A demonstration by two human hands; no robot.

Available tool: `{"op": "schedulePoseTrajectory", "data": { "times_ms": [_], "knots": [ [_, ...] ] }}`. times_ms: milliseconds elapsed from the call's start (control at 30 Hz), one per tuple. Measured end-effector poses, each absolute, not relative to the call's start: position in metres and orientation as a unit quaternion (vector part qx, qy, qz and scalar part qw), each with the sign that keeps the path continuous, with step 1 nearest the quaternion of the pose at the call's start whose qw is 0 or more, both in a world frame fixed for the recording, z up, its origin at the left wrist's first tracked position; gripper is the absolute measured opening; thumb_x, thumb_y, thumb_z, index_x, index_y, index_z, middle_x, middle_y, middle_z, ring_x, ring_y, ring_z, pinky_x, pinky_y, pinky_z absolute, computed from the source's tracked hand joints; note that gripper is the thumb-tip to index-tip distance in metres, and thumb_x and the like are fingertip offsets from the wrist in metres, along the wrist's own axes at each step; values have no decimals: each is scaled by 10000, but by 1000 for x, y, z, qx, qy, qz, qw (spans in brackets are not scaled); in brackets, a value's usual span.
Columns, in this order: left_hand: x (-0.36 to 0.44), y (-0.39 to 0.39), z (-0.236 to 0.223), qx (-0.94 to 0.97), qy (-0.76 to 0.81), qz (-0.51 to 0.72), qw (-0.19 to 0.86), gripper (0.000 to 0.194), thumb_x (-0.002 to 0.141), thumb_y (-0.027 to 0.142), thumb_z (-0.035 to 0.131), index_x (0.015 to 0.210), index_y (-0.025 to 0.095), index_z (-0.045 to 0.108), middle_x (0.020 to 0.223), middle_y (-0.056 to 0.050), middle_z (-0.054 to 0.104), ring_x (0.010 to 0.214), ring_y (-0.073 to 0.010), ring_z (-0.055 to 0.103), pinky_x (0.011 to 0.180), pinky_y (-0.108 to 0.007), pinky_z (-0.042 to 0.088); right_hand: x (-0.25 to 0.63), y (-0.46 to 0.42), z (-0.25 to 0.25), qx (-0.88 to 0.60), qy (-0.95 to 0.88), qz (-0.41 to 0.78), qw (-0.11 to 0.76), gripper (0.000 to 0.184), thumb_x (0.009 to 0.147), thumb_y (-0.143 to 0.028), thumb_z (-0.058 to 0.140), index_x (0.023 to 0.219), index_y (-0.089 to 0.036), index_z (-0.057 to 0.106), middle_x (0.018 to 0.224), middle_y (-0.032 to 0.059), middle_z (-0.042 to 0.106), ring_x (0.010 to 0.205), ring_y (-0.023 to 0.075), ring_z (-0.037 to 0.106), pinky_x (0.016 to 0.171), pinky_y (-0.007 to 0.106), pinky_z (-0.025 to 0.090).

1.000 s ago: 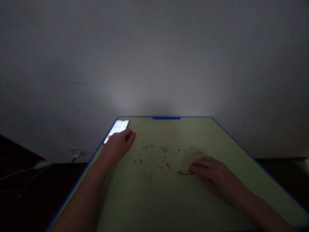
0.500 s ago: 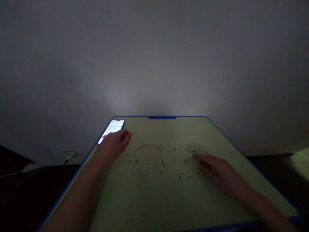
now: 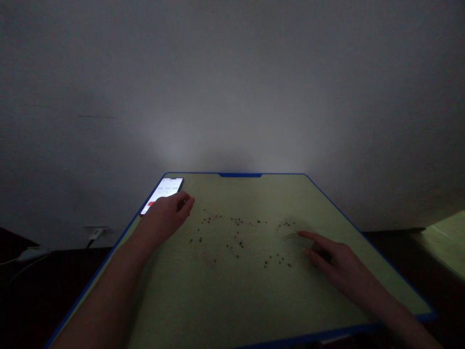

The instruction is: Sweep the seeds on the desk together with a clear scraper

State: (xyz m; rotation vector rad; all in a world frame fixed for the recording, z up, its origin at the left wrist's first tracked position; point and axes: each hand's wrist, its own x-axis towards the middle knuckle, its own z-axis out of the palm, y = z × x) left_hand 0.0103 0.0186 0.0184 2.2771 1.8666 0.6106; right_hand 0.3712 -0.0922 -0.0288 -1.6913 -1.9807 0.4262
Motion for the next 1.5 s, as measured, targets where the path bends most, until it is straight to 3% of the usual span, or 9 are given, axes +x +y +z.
{"op": "schedulePoseTrajectory", "data": {
  "times_ms": [100,200,300,400,633,1067,1267,1400,1500],
  "knots": [
    [9,19,19,758,618,199,67,344,833,447,363,700,197,559,661,-27,630,578,-140,533,580,-260,364,373,-108,-28,-670,-673,148,276,463,856,-412,448,1197,-149,616,632,29,689,548,199,625,519,307,511],
    [10,18,19,754,622,197,72,334,833,437,363,704,198,556,667,-29,630,584,-143,537,589,-266,371,374,-127,-33,-700,-633,160,289,498,833,-468,470,1200,-171,627,870,76,749,720,237,694,627,323,557],
    [10,18,19,752,625,194,76,334,832,443,359,710,199,552,675,-33,632,596,-151,544,589,-271,372,373,-142,-43,-708,-621,168,292,515,816,-498,470,1165,-167,654,1080,92,693,934,276,675,756,348,561],
    [10,19,20,751,629,184,77,331,832,446,358,717,201,548,675,-31,634,596,-152,545,584,-270,371,372,-148,-50,-705,-623,172,290,515,815,-506,467,1148,-168,665,1145,92,648,1036,287,627,839,375,535],
    [8,20,18,752,630,177,80,338,838,452,355,714,200,542,671,-27,639,595,-154,559,586,-275,380,376,-138,-54,-734,-592,143,301,501,825,-498,472,1171,-185,652,1075,110,690,952,301,666,806,414,546],
    [6,19,17,750,633,176,77,346,838,466,362,722,203,555,669,-23,641,591,-154,561,582,-278,369,334,-131,-42,-646,-684,202,273,379,869,-347,472,1193,-233,632,1099,68,679,959,255,667,749,333,573],
    [6,16,21,751,632,176,68,343,839,459,359,730,202,558,657,-26,630,563,-147,540,561,-278,354,327,-116,-37,-650,-693,140,279,401,877,-360,441,1203,-214,623,1092,88,690,926,251,681,774,380,564],
    [6,15,21,751,631,180,72,347,843,460,354,732,203,558,655,-28,629,560,-146,535,557,-280,351,338,-112,-31,-658,-682,133,289,401,876,-399,444,1186,-226,633,989,72,732,793,225,709,679,334,579],
    [6,14,21,752,631,177,69,348,838,463,359,723,205,563,654,-32,635,555,-148,532,551,-282,350,356,-113,-31,-678,-659,113,306,408,855,-436,464,1141,-220,660,998,78,729,822,241,704,686,338,574]
  ]
}}
